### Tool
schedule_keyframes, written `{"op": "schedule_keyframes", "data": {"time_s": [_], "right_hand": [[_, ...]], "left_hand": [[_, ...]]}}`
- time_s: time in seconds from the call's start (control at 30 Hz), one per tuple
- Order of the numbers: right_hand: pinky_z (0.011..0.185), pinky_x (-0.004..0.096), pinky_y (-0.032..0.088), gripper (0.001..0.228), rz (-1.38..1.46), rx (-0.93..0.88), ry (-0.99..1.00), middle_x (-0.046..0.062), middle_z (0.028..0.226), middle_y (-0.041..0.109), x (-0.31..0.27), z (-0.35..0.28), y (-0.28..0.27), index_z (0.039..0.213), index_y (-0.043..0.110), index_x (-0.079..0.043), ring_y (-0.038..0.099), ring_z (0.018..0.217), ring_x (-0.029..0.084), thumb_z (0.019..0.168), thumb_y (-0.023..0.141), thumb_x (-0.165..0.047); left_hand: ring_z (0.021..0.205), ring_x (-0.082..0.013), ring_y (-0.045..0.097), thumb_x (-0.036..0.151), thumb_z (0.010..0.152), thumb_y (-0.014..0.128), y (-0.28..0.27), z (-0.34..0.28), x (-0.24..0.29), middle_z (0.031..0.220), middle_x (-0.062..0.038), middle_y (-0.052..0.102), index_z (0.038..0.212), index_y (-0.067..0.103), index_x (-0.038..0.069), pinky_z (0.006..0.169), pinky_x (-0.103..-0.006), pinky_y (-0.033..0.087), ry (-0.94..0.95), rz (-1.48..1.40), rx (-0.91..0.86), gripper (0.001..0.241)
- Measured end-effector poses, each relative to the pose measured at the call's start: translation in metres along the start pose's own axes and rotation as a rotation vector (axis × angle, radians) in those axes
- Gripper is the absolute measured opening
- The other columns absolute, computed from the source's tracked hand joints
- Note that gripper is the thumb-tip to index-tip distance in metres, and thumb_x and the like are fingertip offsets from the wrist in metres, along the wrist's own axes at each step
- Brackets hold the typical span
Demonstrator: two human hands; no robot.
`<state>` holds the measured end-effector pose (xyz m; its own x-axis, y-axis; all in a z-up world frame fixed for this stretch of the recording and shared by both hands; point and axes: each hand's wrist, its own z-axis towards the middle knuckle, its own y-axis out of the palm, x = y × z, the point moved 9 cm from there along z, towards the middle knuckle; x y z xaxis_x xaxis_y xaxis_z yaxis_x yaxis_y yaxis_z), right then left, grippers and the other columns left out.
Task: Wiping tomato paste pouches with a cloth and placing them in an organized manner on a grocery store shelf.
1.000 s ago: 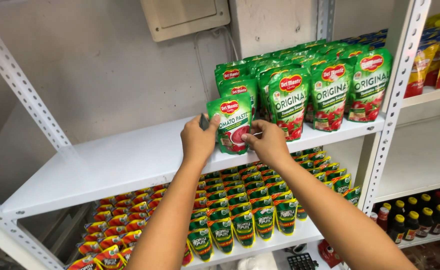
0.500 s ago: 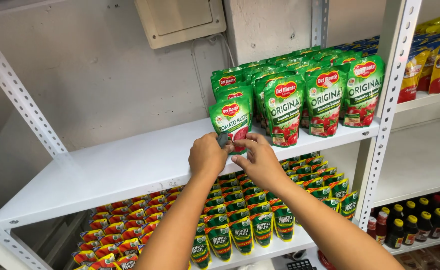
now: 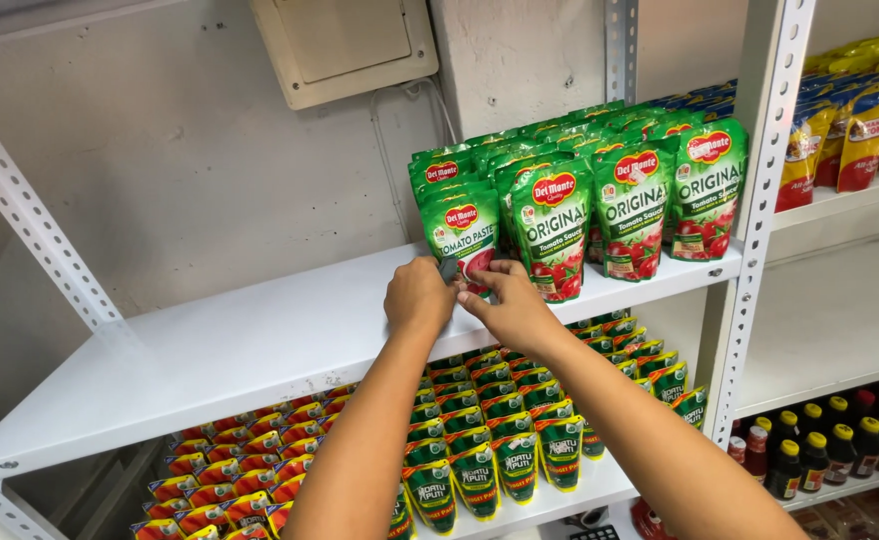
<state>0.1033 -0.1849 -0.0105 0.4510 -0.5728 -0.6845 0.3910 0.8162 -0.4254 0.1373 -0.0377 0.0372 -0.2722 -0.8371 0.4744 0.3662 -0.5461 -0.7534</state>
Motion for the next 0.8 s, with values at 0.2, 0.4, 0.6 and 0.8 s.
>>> {"op": "schedule_keyframes", "data": {"time_s": [0.2, 0.4, 0.6, 0.8], "right_hand": [[0.104, 0.039, 0.047, 0.060, 0.025, -0.022, 0.054, 0.020, 0.148, 0.043, 0.001, 0.003, 0.002, 0.135, 0.064, -0.005, 0.052, 0.129, 0.031, 0.090, 0.070, -0.044], [0.102, 0.037, 0.049, 0.060, 0.009, -0.007, -0.001, 0.021, 0.148, 0.044, 0.009, 0.007, 0.005, 0.134, 0.065, -0.003, 0.054, 0.127, 0.030, 0.090, 0.071, -0.043], [0.091, 0.038, 0.055, 0.062, 0.034, -0.075, 0.088, 0.017, 0.150, 0.048, -0.018, -0.013, -0.005, 0.142, 0.059, -0.007, 0.066, 0.101, 0.030, 0.090, 0.069, -0.041], [0.102, 0.033, 0.052, 0.041, 0.414, 0.051, -0.117, 0.013, 0.145, 0.053, -0.047, -0.069, -0.025, 0.132, 0.065, -0.001, 0.062, 0.124, 0.018, 0.096, 0.066, -0.022]], "left_hand": [[0.095, -0.0339, 0.073, 0.033, 0.077, 0.087, -0.001, 0.002, -0.001, 0.099, -0.013, 0.076, 0.100, 0.076, 0.014, 0.079, -0.0461, 0.058, -0.033, 0.025, 0.000, 0.031], [0.096, -0.0342, 0.073, 0.034, 0.077, 0.088, -0.002, 0.003, -0.001, 0.100, -0.013, 0.075, 0.100, 0.076, 0.013, 0.080, -0.0461, 0.058, -0.062, 0.039, -0.001, 0.032], [0.094, -0.0348, 0.073, 0.035, 0.075, 0.089, -0.014, -0.009, -0.002, 0.097, -0.013, 0.075, 0.098, 0.077, 0.014, 0.079, -0.0467, 0.058, -0.028, 0.039, -0.006, 0.033], [0.092, -0.0373, 0.069, 0.027, 0.077, 0.084, -0.074, -0.069, -0.002, 0.097, -0.013, 0.074, 0.100, 0.074, 0.006, 0.073, -0.0482, 0.054, 0.275, 0.050, 0.309, 0.033]]}}
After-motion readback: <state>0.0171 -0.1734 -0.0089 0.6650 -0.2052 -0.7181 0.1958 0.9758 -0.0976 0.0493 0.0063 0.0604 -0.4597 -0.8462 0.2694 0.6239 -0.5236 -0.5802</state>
